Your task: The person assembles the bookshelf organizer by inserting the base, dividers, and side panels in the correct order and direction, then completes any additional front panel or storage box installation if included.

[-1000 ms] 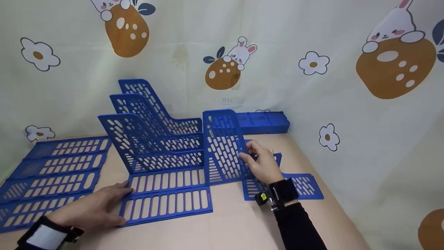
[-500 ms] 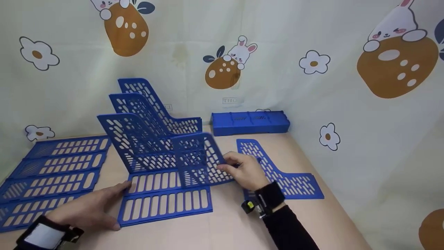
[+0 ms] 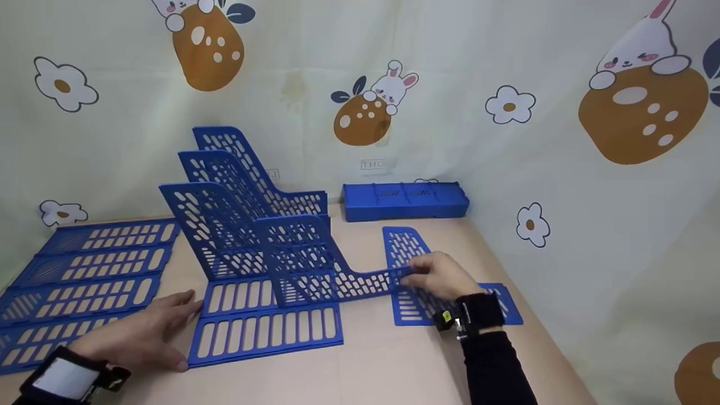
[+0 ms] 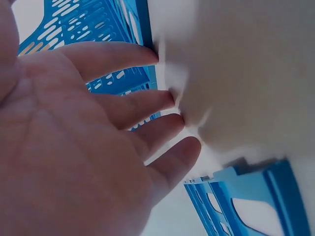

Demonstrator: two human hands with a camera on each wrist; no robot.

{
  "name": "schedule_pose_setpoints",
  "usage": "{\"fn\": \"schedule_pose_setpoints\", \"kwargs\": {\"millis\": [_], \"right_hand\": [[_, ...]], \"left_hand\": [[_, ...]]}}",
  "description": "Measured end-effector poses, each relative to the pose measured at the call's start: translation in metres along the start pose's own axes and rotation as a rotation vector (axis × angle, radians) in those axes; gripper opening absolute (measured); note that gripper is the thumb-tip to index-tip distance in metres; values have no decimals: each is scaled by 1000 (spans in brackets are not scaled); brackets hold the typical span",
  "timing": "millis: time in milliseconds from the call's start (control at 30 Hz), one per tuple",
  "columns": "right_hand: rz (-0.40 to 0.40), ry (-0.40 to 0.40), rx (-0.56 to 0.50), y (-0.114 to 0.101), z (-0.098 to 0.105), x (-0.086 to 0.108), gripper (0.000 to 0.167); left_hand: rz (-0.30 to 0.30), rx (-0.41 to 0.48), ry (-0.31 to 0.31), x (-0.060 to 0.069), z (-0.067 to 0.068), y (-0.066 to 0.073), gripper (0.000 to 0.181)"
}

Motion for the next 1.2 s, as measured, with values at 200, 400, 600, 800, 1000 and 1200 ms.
{"fn": "schedule_pose_setpoints", "kwargs": {"millis": [200, 400, 600, 800, 1000, 1200], "right_hand": [[35, 31, -57, -12, -10, -3, 20], [147, -16, -108, -57, -47, -3, 17], [175, 27, -133, -80, -63, -2, 5], [247, 21, -164, -101, -76, 2, 6], [264, 58, -170, -112, -85, 6, 9], [264, 47, -142, -113, -87, 8, 8]], "left_hand": [[3, -22, 14, 0, 2, 0, 115], [-5, -53, 31, -1, 5, 3, 115], [31, -79, 22, -3, 6, 1, 116], [49, -78, 77, -2, 11, -2, 119], [50, -85, 106, -2, 13, -3, 113], [9, -67, 56, -2, 7, 3, 117]]}}
Point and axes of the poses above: each hand's wrist, its own x-axis away from the middle knuckle, its own z-axis out of the back of the hand, y = z × x, the point moved 10 cm from there along -x, towards the middle knuckle, and after that the axes turned 15 degrees about -z, right-handed, at the moved point
